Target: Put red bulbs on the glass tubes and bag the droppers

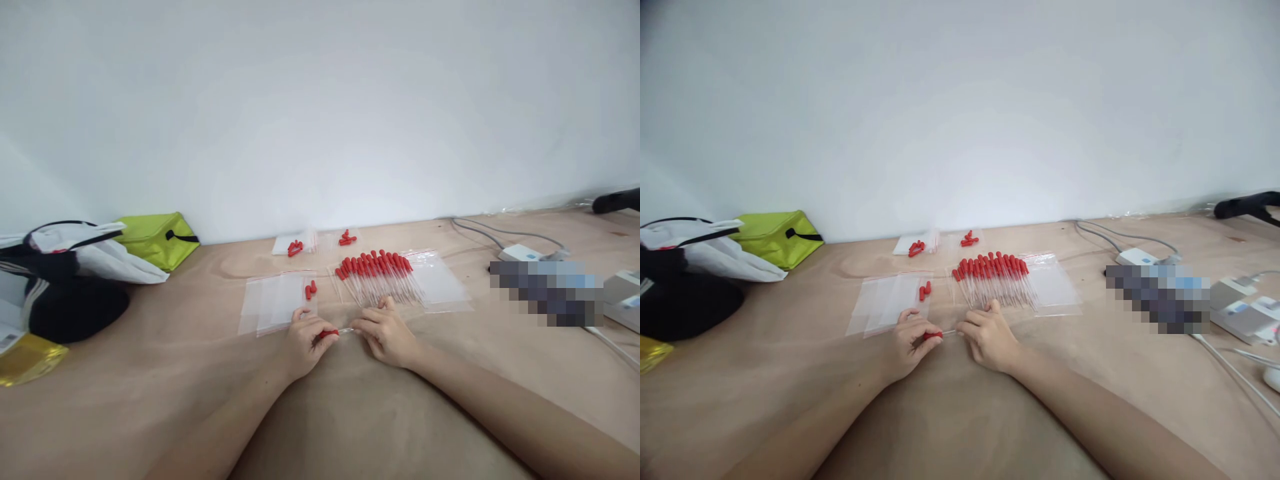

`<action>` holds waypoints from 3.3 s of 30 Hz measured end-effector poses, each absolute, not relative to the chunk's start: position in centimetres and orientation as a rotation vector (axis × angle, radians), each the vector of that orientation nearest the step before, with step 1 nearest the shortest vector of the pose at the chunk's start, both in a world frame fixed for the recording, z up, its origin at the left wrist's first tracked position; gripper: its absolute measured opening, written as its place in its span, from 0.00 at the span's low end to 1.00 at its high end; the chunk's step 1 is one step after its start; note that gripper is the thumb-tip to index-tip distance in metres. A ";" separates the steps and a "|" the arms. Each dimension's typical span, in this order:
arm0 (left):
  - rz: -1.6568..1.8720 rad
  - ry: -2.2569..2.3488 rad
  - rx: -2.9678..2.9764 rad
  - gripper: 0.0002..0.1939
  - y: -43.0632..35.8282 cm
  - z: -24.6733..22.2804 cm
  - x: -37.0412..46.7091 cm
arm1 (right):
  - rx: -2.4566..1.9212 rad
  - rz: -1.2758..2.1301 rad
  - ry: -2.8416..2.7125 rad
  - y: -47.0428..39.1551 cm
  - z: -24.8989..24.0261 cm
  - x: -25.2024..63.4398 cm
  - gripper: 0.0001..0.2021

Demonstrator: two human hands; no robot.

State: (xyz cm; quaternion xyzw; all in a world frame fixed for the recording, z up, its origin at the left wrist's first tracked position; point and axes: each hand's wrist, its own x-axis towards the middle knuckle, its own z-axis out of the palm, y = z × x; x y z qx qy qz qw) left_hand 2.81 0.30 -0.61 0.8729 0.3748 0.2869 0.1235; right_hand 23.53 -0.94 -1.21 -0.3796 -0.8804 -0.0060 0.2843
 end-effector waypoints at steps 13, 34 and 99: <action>0.836 0.999 2.673 0.08 0.5 -0.7 2.7 | -1.103 0.245 -2.345 -1.3 -1.0 22.3 0.11; 0.847 1.652 2.412 0.16 2.5 -1.2 1.4 | -1.848 0.003 -1.758 5.9 -0.3 18.9 0.08; 1.009 1.216 2.447 0.06 1.3 -1.1 2.7 | -1.177 0.234 -2.187 -0.7 -1.0 23.4 0.10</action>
